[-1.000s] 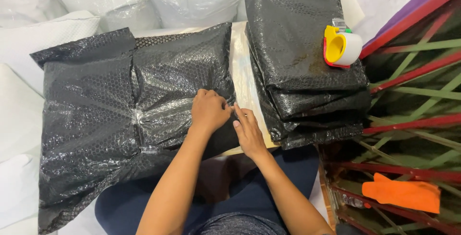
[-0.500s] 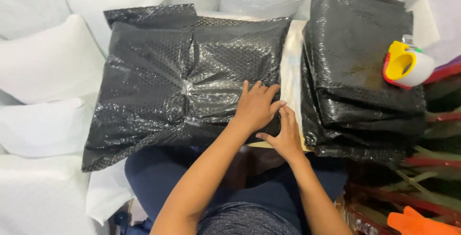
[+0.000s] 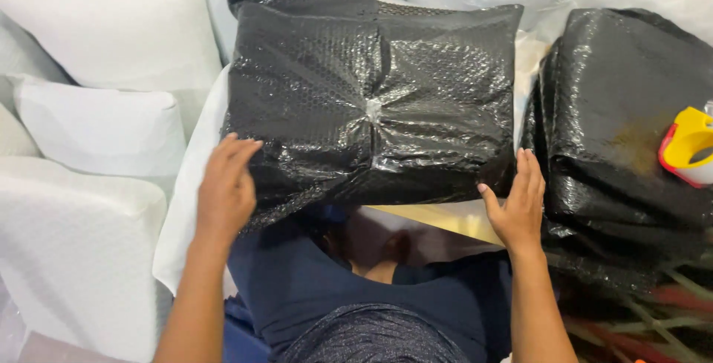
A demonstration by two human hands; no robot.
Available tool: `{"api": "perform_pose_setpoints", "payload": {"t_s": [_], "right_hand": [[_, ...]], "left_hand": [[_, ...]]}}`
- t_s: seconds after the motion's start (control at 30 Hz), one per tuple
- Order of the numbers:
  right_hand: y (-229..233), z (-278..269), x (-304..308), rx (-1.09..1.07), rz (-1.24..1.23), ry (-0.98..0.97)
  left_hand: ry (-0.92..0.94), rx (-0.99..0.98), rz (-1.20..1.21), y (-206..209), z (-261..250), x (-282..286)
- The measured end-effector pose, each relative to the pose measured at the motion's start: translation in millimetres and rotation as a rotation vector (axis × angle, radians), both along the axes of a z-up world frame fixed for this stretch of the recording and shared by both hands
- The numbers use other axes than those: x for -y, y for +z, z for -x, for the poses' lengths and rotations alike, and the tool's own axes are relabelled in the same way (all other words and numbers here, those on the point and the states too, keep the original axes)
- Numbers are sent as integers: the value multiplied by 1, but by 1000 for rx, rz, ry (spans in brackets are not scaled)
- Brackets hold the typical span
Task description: Wrapping a pillow in black bubble wrap and securing it with tape from a dispenser.
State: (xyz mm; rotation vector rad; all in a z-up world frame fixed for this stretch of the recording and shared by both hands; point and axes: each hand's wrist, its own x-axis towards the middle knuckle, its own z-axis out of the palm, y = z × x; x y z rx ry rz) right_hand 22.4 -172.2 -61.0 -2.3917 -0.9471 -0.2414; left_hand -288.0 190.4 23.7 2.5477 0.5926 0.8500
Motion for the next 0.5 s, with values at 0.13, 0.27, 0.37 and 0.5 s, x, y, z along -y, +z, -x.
{"api": "perform_pose_setpoints", "payload": {"t_s": [0.13,0.27,0.37,0.5], "right_hand": [[-16,-3,-10,71,32,81],[-25,-21,-11,92,21,91],[-10,-29,-19,12,60,63],[0,-42,-25,-91,131,-21]], "left_hand": [[185,-75,-115,-56,96,-50],[133,-189,-216,-88,134,-53],[66,-163,-109,-98,129,-34],[-25,-45,12,-94,103,-17]]}}
